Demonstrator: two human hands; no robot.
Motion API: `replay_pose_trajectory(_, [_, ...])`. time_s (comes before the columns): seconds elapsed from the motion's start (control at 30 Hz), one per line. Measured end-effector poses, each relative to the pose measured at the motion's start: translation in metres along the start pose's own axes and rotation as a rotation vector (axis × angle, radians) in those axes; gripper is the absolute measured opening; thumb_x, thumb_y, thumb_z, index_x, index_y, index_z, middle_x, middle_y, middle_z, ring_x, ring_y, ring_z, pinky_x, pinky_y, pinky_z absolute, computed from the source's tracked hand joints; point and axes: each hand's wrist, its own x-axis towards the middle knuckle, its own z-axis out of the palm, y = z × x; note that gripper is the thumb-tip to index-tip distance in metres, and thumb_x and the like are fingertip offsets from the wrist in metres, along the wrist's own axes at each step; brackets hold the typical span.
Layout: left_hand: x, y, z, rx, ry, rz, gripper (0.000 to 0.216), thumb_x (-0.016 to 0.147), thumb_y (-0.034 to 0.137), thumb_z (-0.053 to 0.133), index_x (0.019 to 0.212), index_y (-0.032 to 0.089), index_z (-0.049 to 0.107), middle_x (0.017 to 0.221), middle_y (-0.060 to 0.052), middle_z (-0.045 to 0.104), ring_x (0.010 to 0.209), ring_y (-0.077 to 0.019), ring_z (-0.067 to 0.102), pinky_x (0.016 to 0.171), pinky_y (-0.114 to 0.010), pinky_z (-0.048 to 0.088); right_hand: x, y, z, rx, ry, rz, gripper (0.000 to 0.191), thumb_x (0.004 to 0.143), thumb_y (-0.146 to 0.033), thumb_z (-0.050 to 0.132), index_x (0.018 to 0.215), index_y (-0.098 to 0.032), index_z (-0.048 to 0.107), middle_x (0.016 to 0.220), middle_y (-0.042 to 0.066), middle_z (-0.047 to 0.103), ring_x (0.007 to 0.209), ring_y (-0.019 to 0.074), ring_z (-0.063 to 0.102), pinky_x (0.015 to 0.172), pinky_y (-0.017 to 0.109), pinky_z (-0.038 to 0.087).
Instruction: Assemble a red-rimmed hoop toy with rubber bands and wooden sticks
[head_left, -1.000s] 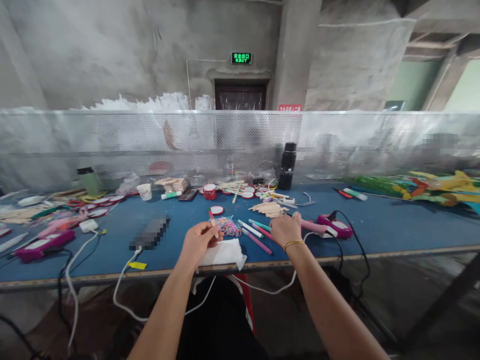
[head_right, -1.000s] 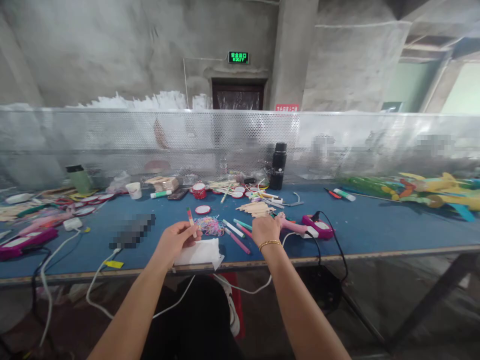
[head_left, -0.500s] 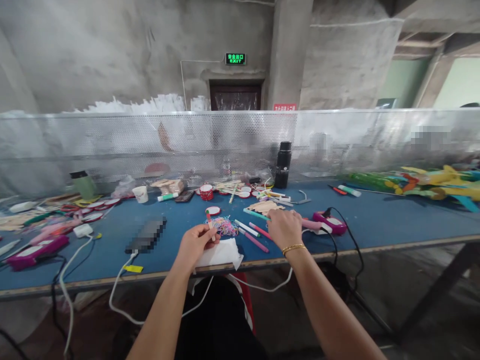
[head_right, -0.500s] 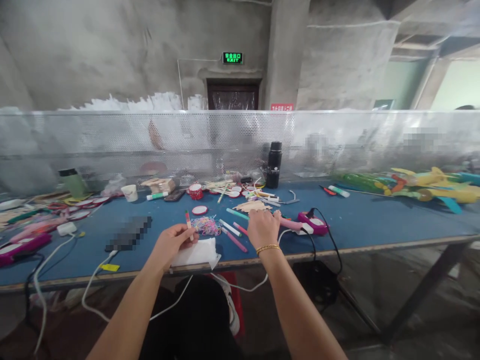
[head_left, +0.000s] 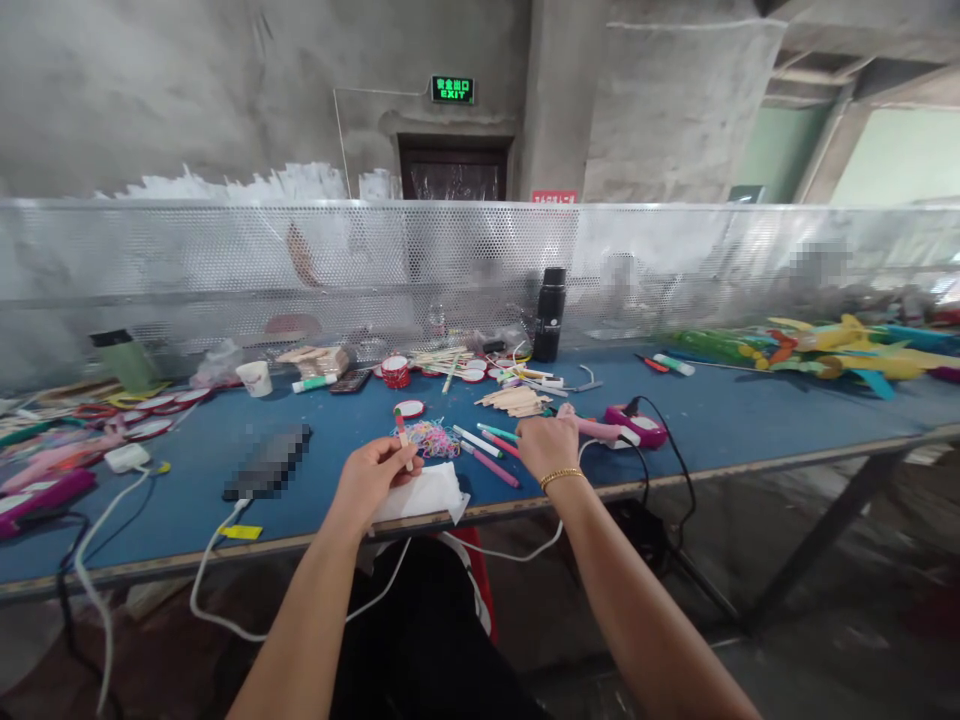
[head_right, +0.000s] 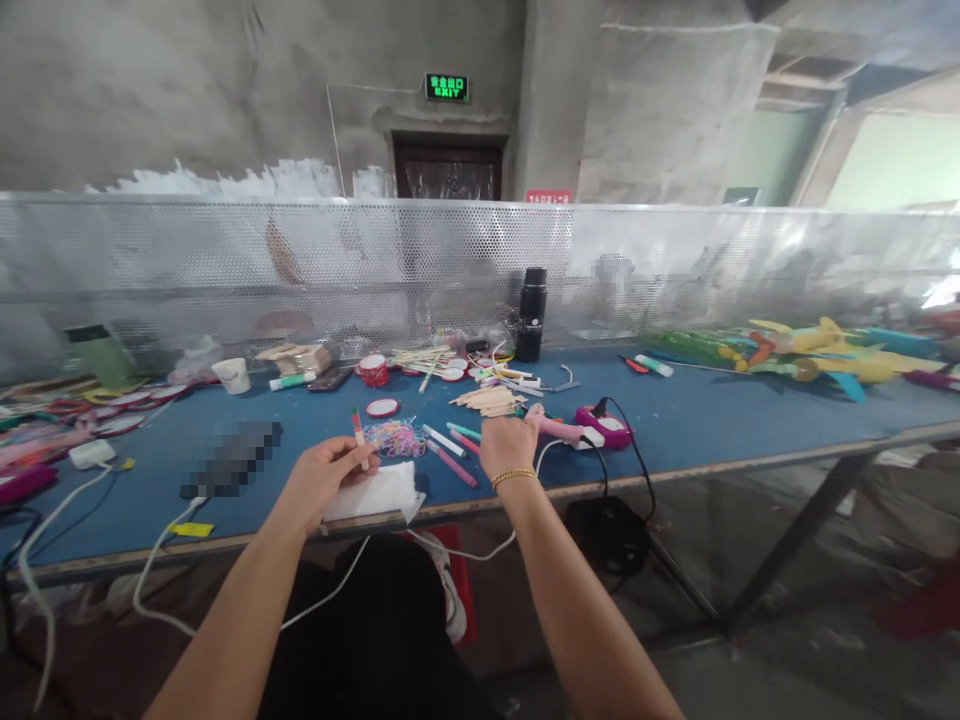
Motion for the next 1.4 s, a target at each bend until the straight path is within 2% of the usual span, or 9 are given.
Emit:
replay_pose_trajectory(0.33, [0.0, 0.0, 0.001, -0.002, 0.003, -0.002, 0.047, 0.055, 0.062, 0.085, 0.067, 0.018, 0.072, 0.073, -0.005, 0.075, 0.073, -0.0182, 0.069, 0.07, -0.026, 0.056, -0.002, 0.007, 0.002, 0.012, -0.012, 0.011, 0.034, 0.092, -0.016, 0.048, 0.106, -0.021, 0.079, 0.107, 0.015, 0.077, 0.107, 0.0288, 0.067, 0.092, 0.042, 0.036])
replay_pose_trajectory(0.87, [-0.001, 0.002, 0.003, 0.022, 0.011, 0.003, 0.047, 0.053, 0.063, 0.085, 0.067, 0.019, 0.074, 0.072, -0.004, 0.074, 0.07, -0.0176, 0.066, 0.069, -0.026, 0.056, -0.011, 0.007, 0.001, 0.063, 0.087, -0.008, 0.034, 0.094, -0.02, 0.047, 0.106, -0.024, 0.078, 0.109, 0.012, 0.077, 0.106, 0.0274, 0.065, 0.093, 0.041, 0.037])
replay_pose_trajectory(1.0, [0.0, -0.001, 0.002, 0.028, -0.003, 0.019, 0.049, 0.056, 0.064, 0.083, 0.068, 0.018, 0.074, 0.073, -0.004, 0.074, 0.071, -0.0169, 0.066, 0.068, -0.024, 0.055, -0.007, 0.007, 0.004, -0.005, 0.063, 0.003, 0.034, 0.093, -0.018, 0.048, 0.107, -0.022, 0.078, 0.109, 0.015, 0.076, 0.11, 0.0299, 0.064, 0.093, 0.042, 0.036])
replay_pose_trajectory(1.2, [0.001, -0.002, 0.0, 0.026, -0.02, 0.031, 0.048, 0.058, 0.064, 0.083, 0.066, 0.018, 0.071, 0.074, -0.005, 0.073, 0.072, -0.017, 0.067, 0.066, -0.023, 0.054, 0.001, 0.006, 0.007, -0.05, 0.034, 0.009, 0.035, 0.091, -0.011, 0.045, 0.097, -0.015, 0.079, 0.103, 0.018, 0.076, 0.108, 0.0318, 0.065, 0.089, 0.043, 0.037])
replay_pose_trajectory(1.3, [0.0, -0.002, 0.0, 0.022, -0.007, 0.013, 0.047, 0.057, 0.062, 0.083, 0.065, 0.018, 0.071, 0.073, -0.006, 0.074, 0.071, -0.0178, 0.068, 0.067, -0.025, 0.055, -0.002, 0.003, 0.003, -0.045, 0.064, 0.01, 0.033, 0.092, -0.011, 0.045, 0.099, -0.013, 0.077, 0.105, 0.019, 0.076, 0.108, 0.0331, 0.065, 0.09, 0.044, 0.037])
replay_pose_trajectory(1.4, [-0.001, -0.002, -0.001, 0.01, -0.009, -0.007, 0.047, 0.056, 0.061, 0.083, 0.064, 0.017, 0.07, 0.074, -0.005, 0.074, 0.074, -0.0192, 0.069, 0.07, -0.027, 0.056, -0.012, 0.002, -0.007, 0.01, 0.15, 0.008, 0.027, 0.093, -0.015, 0.049, 0.105, -0.013, 0.073, 0.107, 0.018, 0.076, 0.106, 0.0328, 0.066, 0.091, 0.043, 0.037])
